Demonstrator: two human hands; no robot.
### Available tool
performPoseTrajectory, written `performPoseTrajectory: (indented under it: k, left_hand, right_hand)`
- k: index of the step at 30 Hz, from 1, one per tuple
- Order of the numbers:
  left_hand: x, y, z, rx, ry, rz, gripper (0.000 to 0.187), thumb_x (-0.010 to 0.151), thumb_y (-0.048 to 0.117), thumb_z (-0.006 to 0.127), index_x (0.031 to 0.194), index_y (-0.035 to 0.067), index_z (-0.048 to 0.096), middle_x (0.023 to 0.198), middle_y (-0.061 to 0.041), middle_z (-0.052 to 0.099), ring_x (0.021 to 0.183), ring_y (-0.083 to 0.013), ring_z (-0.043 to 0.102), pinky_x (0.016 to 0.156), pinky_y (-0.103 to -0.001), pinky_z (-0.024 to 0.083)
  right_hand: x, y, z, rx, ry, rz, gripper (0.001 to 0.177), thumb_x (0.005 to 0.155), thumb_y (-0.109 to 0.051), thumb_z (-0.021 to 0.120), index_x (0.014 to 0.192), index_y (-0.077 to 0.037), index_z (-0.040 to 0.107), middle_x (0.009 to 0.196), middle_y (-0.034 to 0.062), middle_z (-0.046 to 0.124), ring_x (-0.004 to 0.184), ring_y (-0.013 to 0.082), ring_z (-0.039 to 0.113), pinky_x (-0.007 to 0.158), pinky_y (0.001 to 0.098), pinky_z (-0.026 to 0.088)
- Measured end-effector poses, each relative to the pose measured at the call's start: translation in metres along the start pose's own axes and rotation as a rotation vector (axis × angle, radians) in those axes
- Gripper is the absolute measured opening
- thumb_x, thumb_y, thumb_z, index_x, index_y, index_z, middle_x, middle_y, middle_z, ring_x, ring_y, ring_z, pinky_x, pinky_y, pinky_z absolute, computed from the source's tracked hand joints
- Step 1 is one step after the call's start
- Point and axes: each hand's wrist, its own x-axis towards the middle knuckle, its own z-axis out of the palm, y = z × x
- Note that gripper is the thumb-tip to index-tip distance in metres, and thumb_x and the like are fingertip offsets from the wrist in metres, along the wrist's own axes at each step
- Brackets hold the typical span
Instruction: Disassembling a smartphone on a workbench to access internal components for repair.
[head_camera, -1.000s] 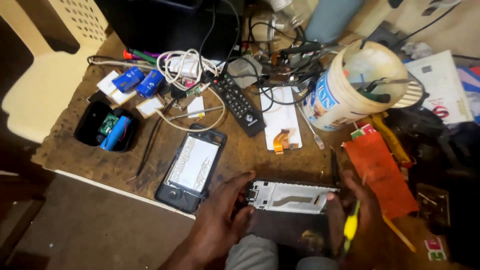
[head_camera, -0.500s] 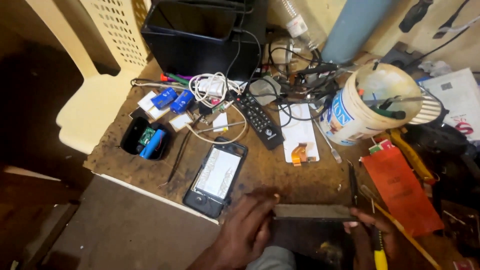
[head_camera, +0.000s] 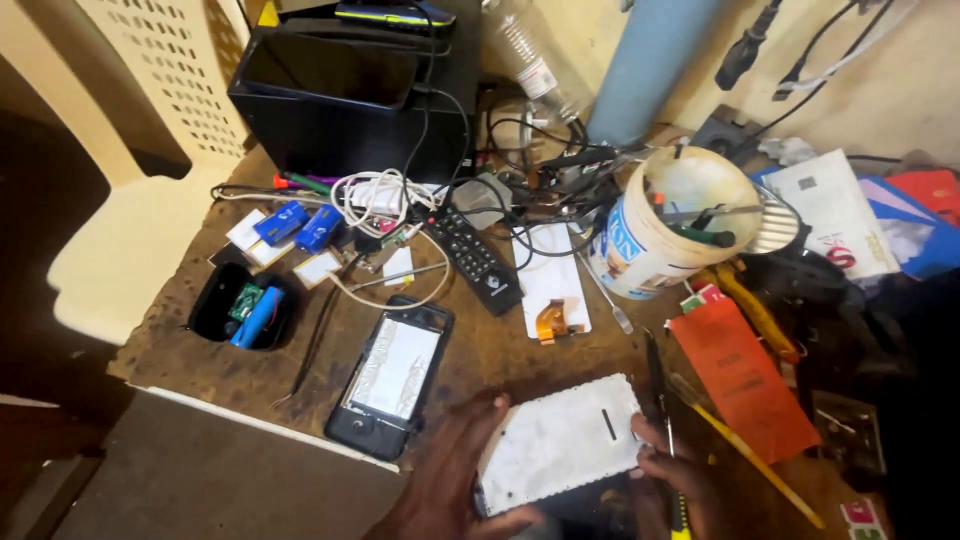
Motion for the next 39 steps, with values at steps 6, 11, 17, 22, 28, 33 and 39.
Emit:
performPoseTrajectory:
  k: [6, 11, 17, 22, 28, 33, 39]
  left_hand:
    - [-0.004, -0.022, 0.014, -0.073, 0.204, 0.243, 0.113, 0.084, 0.044, 0.097, 0.165, 0.009, 0.026, 0.163, -0.020, 0.052, 0.152, -0.0381, 0.052, 0.123, -0.050, 0.041]
    - [-0.007, -0.020, 0.012, -0.051, 0.193, 0.135, 0.122, 0.078, 0.044, 0.102, 0.167, 0.012, 0.024, 0.164, -0.014, 0.056, 0.154, -0.0352, 0.052, 0.122, -0.052, 0.040]
    - [-0.008, 0.000, 0.004, -0.077, 0.083, -0.121, 0.117, 0.076, 0.042, 0.102, 0.165, 0.014, 0.030, 0.168, -0.009, 0.049, 0.157, -0.0334, 0.043, 0.120, -0.057, 0.037]
    - [-0.008, -0.004, 0.005, -0.045, 0.010, -0.235, 0.125, 0.074, 0.055, 0.099, 0.167, 0.016, 0.025, 0.173, -0.012, 0.037, 0.158, -0.0354, 0.037, 0.120, -0.060, 0.034]
    - [0.001, -0.003, 0.003, 0.028, -0.038, -0.072, 0.118, 0.079, 0.053, 0.098, 0.167, 0.015, 0.029, 0.163, -0.021, 0.044, 0.150, -0.0409, 0.042, 0.111, -0.059, 0.041]
    - [0.031, 0.064, -0.024, 0.010, 0.039, -0.123, 0.091, 0.086, 0.045, 0.093, 0.161, 0.023, 0.046, 0.159, -0.011, 0.050, 0.148, -0.0351, 0.052, 0.104, -0.053, 0.049]
    - [0.000, 0.048, -0.002, -0.067, 0.367, -0.130, 0.084, 0.082, 0.041, 0.093, 0.155, 0.019, 0.058, 0.155, -0.009, 0.059, 0.148, -0.0288, 0.059, 0.117, -0.041, 0.042]
  right_hand:
    - [0.003, -0.056, 0.019, -0.110, 0.297, -0.040, 0.014, 0.094, -0.022, 0.068, 0.104, -0.013, 0.069, 0.137, 0.0174, 0.076, 0.130, 0.0284, 0.074, 0.114, 0.0376, 0.053]
    - [0.006, -0.061, 0.002, 0.178, 0.360, -0.026, 0.024, 0.087, 0.001, 0.069, 0.110, 0.008, 0.070, 0.128, 0.0265, 0.077, 0.114, 0.0290, 0.080, 0.080, 0.0297, 0.072]
    - [0.009, -0.074, 0.005, -0.085, 0.427, 0.040, 0.017, 0.088, -0.020, 0.075, 0.097, -0.006, 0.071, 0.118, 0.0129, 0.083, 0.107, 0.0239, 0.082, 0.089, 0.0363, 0.065]
    - [0.016, -0.091, -0.002, -0.152, 0.416, -0.085, 0.017, 0.091, -0.018, 0.072, 0.104, -0.008, 0.067, 0.118, 0.0145, 0.081, 0.108, 0.0240, 0.082, 0.099, 0.0381, 0.063]
    - [0.003, -0.048, -0.026, -0.137, 0.207, -0.100, 0.032, 0.086, -0.019, 0.077, 0.115, -0.009, 0.068, 0.133, 0.0118, 0.077, 0.123, 0.0229, 0.076, 0.110, 0.0382, 0.057]
    - [0.067, -0.051, -0.033, -0.352, -0.015, 0.982, 0.048, 0.088, -0.052, 0.054, 0.123, -0.049, 0.087, 0.121, -0.0181, 0.086, 0.063, 0.0151, 0.086, 0.066, 0.0249, 0.061]
    - [-0.028, 0.110, 0.014, 0.273, 0.384, 0.614, 0.059, 0.087, -0.045, 0.067, 0.119, 0.004, 0.077, 0.074, 0.0242, 0.079, 0.059, 0.0343, 0.071, 0.057, 0.0438, 0.055]
